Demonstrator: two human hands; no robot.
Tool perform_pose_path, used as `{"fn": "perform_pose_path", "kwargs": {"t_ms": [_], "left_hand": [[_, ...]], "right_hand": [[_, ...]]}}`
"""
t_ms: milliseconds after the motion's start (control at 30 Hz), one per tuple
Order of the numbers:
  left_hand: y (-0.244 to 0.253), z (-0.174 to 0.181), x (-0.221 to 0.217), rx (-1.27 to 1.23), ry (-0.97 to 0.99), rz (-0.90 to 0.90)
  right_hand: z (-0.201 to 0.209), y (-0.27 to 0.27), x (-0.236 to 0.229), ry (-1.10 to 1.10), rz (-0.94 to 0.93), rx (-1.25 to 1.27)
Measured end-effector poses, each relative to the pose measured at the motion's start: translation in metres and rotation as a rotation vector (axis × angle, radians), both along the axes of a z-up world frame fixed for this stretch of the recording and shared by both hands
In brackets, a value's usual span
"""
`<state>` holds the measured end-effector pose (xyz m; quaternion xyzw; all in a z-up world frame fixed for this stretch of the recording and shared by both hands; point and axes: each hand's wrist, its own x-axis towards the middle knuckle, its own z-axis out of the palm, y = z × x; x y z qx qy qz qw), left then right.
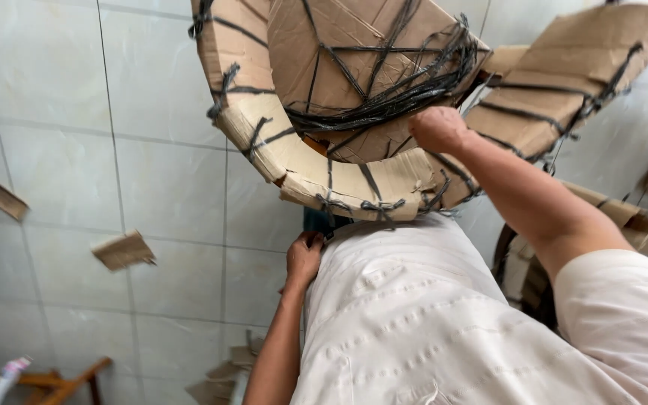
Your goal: The person constructs a curved frame by tying pieces of cardboard together with black plastic cord.
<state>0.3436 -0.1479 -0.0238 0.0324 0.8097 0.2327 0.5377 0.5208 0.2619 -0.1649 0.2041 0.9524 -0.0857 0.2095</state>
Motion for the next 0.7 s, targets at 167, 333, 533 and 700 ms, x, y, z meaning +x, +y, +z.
{"fn": "perform_pose_path", "kwargs": {"t_ms": [167, 333, 533, 700], "left_hand": [[0.021, -0.044, 0.081, -0.005, 0.014, 0.1], [0.06, -0.102, 0.151, 0.067, -0.068, 0.197], [0.069, -0.133, 0.202, 0.016, 0.158, 0.029], [0.077, -0.158, 0.227, 0.011, 0.354, -0.186]], "right_hand": [[-0.03, -0.005, -0.026, -0.208, -0.032, -0.147], [-0.037, -0.007, -0.029, -0.342, -0.011, -0.173], [-0.035, -0.018, -0.052, -0.448, 0.094, -0.292], [-0.02, -0.022, -0.067, -0.538, -0.05, -0.481]]}}
